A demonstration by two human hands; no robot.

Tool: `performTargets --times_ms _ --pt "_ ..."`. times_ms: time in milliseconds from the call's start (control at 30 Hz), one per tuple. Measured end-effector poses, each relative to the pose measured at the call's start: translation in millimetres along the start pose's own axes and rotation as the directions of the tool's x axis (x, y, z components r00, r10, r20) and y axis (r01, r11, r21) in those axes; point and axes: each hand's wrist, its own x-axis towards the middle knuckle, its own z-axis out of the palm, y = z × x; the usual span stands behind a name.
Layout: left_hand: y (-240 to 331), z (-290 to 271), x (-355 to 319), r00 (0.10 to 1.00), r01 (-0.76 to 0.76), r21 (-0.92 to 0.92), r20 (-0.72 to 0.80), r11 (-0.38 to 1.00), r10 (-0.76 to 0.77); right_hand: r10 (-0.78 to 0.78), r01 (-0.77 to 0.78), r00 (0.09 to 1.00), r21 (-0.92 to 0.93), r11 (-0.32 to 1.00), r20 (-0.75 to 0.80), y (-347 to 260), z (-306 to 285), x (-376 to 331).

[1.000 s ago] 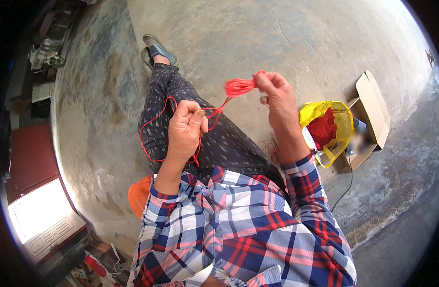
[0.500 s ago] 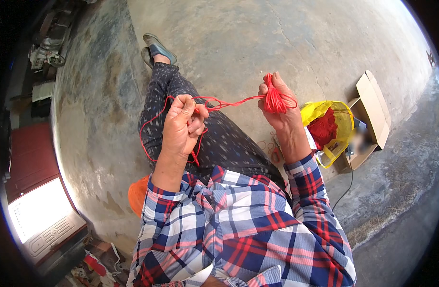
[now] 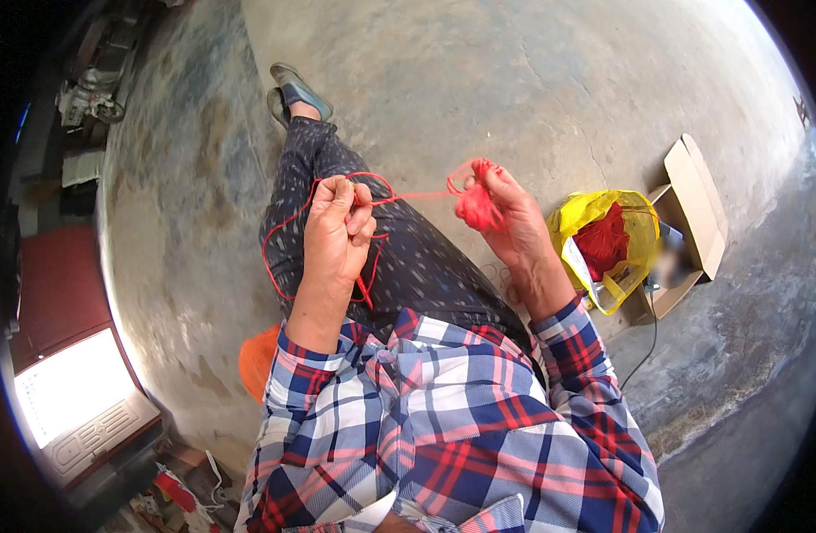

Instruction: Winding and tying knots in a length of red string.

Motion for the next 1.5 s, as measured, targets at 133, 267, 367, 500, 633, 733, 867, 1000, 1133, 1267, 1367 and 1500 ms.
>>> performTargets --times_ms 133,267,367,500,633,733,867,1000,1133,1267,1367,1500 --pt "4.5 6.4 -1.5 0.999 -0.037 0.119 0.025 0.992 0.035 -0.049 0.072 0.992 -0.208 0.975 0.112 -3.2 18.1 -6.4" --pt "4.2 11.8 -5.4 0.997 -0.024 0.180 0.079 0.983 0.010 0.071 0.042 0.939 -0.317 0.948 0.337 -3.9 21.9 -7.3" --pt "4.1 17.1 -8.5 0.991 -0.004 0.256 0.127 0.967 -0.030 0.020 0.169 0.915 -0.428 0.888 0.403 6.2 32.2 6.1" --pt "7.0 21.0 -10.7 0.984 0.059 0.345 0.136 0.937 -0.112 0.173 0.062 0.911 -0.541 0.839 0.374 4.6 40.9 14.6" --pt "10.2 22.1 -10.1 0.986 -0.007 0.445 0.152 0.896 -0.068 0.189 0.033 0.923 -0.558 0.829 0.336 7.8 36.8 17.1" --pt "7.2 21.3 -10.2 0.982 -0.147 0.669 0.184 0.729 0.029 0.138 0.061 0.948 -0.588 0.807 0.287 11.7 36.8 17.8" --pt "-1.9 28.2 -16.8 0.894 -0.448 0.835 0.405 0.321 0.194 0.098 0.002 0.989 -0.686 0.728 0.107 22.1 36.9 24.7" --pt "-7.0 23.8 -16.8 0.879 -0.476 0.824 0.430 0.308 0.207 0.120 -0.090 0.991 -0.359 0.929 0.063 33.5 42.7 22.6" --pt "-2.5 14.3 -10.9 0.938 -0.338 0.710 0.308 0.618 0.160 0.171 -0.155 0.951 -0.080 0.985 0.258 29.2 33.2 23.0" --pt "-3.3 17.0 -12.2 0.962 -0.238 0.642 0.260 0.729 0.085 0.147 -0.147 0.971 -0.019 0.989 0.189 32.8 43.3 20.1" --pt "-4.7 14.7 -12.4 0.941 -0.320 0.690 0.309 0.649 0.136 0.119 -0.095 0.988 -0.210 0.973 0.102 28.2 50.6 14.8" --pt "-1.7 19.4 -17.6 0.931 -0.358 0.752 0.335 0.553 0.147 0.116 -0.069 0.990 -0.453 0.889 0.077 26.1 43.4 14.8"
